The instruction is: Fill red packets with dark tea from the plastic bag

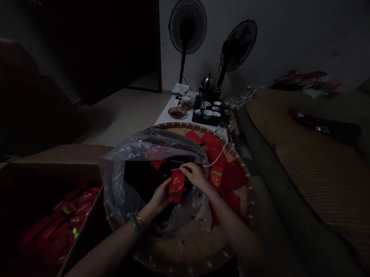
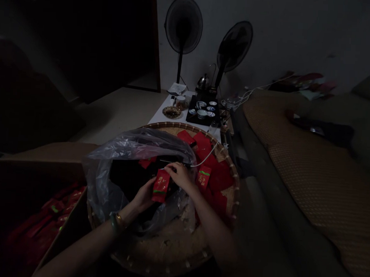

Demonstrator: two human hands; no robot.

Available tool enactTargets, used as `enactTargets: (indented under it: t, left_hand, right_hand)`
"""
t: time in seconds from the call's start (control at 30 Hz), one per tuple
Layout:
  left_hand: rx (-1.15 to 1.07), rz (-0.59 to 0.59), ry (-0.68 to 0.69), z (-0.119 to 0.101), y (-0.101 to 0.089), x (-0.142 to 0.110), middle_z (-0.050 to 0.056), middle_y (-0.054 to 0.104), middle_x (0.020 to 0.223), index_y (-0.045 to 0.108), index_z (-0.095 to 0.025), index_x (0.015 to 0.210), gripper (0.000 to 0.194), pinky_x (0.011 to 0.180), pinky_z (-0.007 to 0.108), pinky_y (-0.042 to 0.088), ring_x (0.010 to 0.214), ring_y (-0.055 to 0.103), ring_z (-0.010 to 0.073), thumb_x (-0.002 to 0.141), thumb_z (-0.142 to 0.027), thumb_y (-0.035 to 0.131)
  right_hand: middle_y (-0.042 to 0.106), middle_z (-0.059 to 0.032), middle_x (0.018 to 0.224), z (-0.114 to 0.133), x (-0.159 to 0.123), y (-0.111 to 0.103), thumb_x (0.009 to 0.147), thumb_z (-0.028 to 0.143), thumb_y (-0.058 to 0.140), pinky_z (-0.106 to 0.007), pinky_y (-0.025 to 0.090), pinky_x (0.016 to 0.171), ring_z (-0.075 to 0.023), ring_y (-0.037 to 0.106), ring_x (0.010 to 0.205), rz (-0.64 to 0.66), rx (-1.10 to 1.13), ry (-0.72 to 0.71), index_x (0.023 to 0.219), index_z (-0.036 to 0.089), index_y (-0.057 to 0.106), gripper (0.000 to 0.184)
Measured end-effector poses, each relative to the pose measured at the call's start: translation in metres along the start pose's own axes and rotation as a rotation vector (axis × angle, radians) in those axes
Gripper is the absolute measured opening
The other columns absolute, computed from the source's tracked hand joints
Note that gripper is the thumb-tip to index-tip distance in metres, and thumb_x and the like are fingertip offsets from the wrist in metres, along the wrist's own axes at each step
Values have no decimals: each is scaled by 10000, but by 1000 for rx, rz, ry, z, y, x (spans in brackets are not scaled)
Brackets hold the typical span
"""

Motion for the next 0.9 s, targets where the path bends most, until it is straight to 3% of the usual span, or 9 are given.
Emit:
enactTargets:
  t: [0.1,0.23,0.3,0.43,0.53,0.63,0.73,0.83,0.9]
  left_hand:
    - [68,-5,107,-6,1,0,72,673,837,653,-115,871,208,714,278,466,723,619,167,779,-281,570]
    - [397,-46,396,-22,0,-5,25,649,731,679,-118,779,218,632,207,407,647,557,115,648,-290,711]
    - [490,-78,455,-26,-1,-9,11,624,655,679,-111,721,230,591,199,378,588,516,95,613,-306,736]
    - [359,-55,441,-27,-2,-13,3,604,622,662,-116,691,241,567,201,366,557,498,86,604,-327,737]
    - [238,-41,410,-26,-2,-14,0,595,607,637,-113,662,233,557,205,371,541,497,87,590,-310,739]
    - [201,-32,396,-27,-5,-14,11,605,617,622,-107,653,188,564,214,385,549,515,100,611,-271,704]
    - [157,-64,356,-29,-13,-11,62,660,761,639,-111,793,196,629,251,424,651,586,149,703,-280,595]
    - [80,-156,307,-29,-27,-5,92,665,881,611,-127,917,256,641,272,434,702,610,164,790,-307,482]
    - [35,-181,304,-29,-34,0,69,657,825,599,-128,908,232,631,263,432,663,598,147,804,-292,471]
  right_hand:
    - [645,-25,756,7,-12,2,756,242,609,-249,416,677,-141,578,724,17,88,68,740,162,656,94]
    - [640,-21,720,20,-23,3,746,234,611,-248,406,674,-140,574,720,47,114,21,681,165,651,103]
    - [644,-24,728,21,-27,7,753,268,602,-253,412,676,-143,578,722,70,151,29,686,166,652,132]
    - [657,-32,807,9,-38,21,760,348,580,-265,452,692,-149,602,749,107,372,167,912,159,627,247]
    - [653,-46,928,5,-50,36,710,343,629,-281,476,738,-163,606,843,178,457,185,1005,159,579,352]
    - [643,-59,957,3,-60,44,728,334,587,-244,489,558,-179,611,815,286,440,244,958,151,580,294]
    - [640,-45,878,0,-64,35,770,344,521,-184,393,373,-146,597,642,370,397,351,980,150,561,288]
    - [632,-20,771,13,-56,15,798,328,503,-173,396,422,-105,557,570,384,269,304,937,145,588,245]
    - [614,-11,680,40,-44,11,788,314,533,-177,405,482,-106,550,588,388,159,192,820,135,626,204]
Point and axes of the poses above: each hand's wrist, its own x-axis towards the middle knuckle, its own y-axis out of the palm, z = x × y, the point moved 5 cm from there along x, towards the middle knuckle
